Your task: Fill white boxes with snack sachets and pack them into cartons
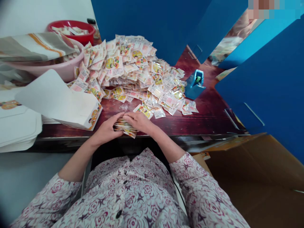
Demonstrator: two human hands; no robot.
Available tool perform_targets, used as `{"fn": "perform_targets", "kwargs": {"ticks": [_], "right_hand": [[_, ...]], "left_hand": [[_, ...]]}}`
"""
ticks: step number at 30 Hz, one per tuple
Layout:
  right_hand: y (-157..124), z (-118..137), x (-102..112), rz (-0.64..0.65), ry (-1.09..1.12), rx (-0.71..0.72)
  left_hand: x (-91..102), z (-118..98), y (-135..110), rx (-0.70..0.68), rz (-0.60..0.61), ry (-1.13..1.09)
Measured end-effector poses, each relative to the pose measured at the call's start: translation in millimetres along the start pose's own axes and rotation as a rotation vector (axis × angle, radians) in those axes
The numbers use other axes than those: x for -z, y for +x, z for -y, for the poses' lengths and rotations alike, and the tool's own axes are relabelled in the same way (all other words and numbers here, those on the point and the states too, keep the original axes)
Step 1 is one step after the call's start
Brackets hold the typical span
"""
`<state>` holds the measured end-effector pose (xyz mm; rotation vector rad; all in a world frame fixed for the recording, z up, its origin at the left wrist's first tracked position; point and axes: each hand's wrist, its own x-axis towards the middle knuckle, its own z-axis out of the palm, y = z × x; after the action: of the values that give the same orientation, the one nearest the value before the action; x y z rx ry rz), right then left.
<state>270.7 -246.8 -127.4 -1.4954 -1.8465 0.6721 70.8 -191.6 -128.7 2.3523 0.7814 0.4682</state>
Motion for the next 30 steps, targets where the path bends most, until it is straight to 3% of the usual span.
{"fn": "perform_targets", "kwargs": {"ticks": [4, 6, 10, 13, 15, 18, 21, 23, 25, 27, 30], "right_hand": [[-2.9, -25.7, 15.3, -0.215, -0.234, -0.207], [-4.9, -32.3, 20.1, -0.178, -0.408, -0.278], [-6.9, -34.5, 16.7, -0.035, -0.627, -0.288], [-1.8, -38.4, 11.7, -0.052, -0.684, -0.305], [4.8, -43.6, 12.8, -0.112, -0.621, -0.345], [13.7, -47.7, 21.3, -0.188, -0.237, -0.308], [12.9, -40.5, 28.8, -0.09, 0.152, -0.176], [6.3, -31.1, 28.1, 0.034, 0.222, -0.142], [-2.4, -21.7, 21.8, 0.078, 0.224, -0.144], [-9.5, -14.9, 12.1, 0.03, 0.217, -0.142], [-14.5, -12.5, 1.4, -0.046, 0.203, -0.086]], "left_hand": [[1.3, -2.2, 1.5, -0.032, 0.022, 0.023], [1.5, -2.8, 1.5, -0.051, 0.017, 0.024], [2.2, -3.5, 1.6, -0.077, 0.011, 0.026], [2.4, -3.7, 1.9, -0.085, 0.007, 0.034], [2.4, -3.8, 2.3, -0.082, 0.013, 0.04], [2.5, -4.0, 2.6, -0.083, 0.024, 0.044], [1.6, -3.6, 1.3, -0.071, 0.028, 0.041], [0.0, -3.1, -0.2, -0.041, -0.007, 0.043], [-2.0, -3.0, -1.0, -0.036, -0.081, 0.078], [-3.5, -3.8, 0.1, -0.08, -0.119, 0.149], [-3.4, -6.6, 5.6, -0.136, -0.026, 0.242]]}}
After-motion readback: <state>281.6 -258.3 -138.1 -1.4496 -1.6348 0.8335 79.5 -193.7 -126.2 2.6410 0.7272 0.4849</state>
